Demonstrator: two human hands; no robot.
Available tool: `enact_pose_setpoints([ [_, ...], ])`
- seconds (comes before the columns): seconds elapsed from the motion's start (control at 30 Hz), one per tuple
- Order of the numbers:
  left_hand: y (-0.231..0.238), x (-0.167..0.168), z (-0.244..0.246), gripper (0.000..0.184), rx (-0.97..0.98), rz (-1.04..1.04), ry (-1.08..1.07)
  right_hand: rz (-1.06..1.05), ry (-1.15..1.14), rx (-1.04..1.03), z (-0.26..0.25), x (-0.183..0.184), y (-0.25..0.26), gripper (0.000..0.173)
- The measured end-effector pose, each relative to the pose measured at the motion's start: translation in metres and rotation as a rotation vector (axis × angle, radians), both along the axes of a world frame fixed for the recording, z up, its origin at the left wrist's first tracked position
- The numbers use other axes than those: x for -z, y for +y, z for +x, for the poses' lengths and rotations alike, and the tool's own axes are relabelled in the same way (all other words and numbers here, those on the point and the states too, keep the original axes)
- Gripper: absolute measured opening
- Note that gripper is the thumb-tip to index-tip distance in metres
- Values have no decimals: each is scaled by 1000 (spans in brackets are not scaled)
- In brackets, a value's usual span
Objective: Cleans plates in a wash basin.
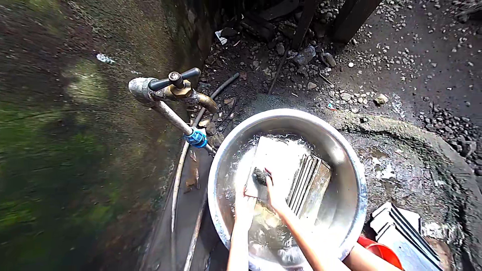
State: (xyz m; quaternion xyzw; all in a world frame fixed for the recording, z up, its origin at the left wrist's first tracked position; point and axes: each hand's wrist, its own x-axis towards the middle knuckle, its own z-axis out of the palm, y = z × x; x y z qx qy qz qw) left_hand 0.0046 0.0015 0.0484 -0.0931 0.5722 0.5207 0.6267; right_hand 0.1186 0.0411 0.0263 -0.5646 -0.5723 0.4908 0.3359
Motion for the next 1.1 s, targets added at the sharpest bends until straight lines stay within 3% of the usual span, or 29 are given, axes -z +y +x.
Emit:
enact_pose_setpoints([
  [0.1, -3, 11, 5, 69, -14, 134, -42, 129, -313, -328, -8, 16, -41, 52],
  [0.2, -8, 13, 8, 70, -45, 128, -28, 186, -421, -350, -15, 20, -51, 52],
  [0.33, -13, 8, 11, 72, 11, -30, 59, -42, -489, -101, -20, 6, 17, 51],
  [0.43, -14, 5, 13, 77, 37, -29, 13, -195, -624, -88, -19, 0, 77, 49],
  [0.5, -11, 8, 15, 79, 36, 45, -25, -153, -557, -107, -24, 4, 71, 55],
  [0.6, 1, 5, 14, 72, 13, 115, 45, -82, -412, -190, -22, 18, 6, 54],
  [0.67, 7, 7, 9, 71, -8, 120, 45, 13, -432, -248, -10, 26, -32, 50],
  [0.73, 8, 9, 6, 70, -24, 102, 59, -19, -465, -315, 0, 4, -57, 49],
  [0.8, 9, 5, 3, 70, 10, 97, 108, -96, -332, -361, 4, -24, -73, 48],
  [0.87, 15, -5, 2, 69, 49, 89, 152, -26, -230, -309, 0, -37, -85, 49],
  [1.0, 16, -11, 3, 71, 50, 83, 132, 131, -178, -266, -16, -30, -66, 47],
  [1.1, 8, -6, -3, 74, 86, 134, 100, -37, -2, -194, -26, -23, -16, 42],
])
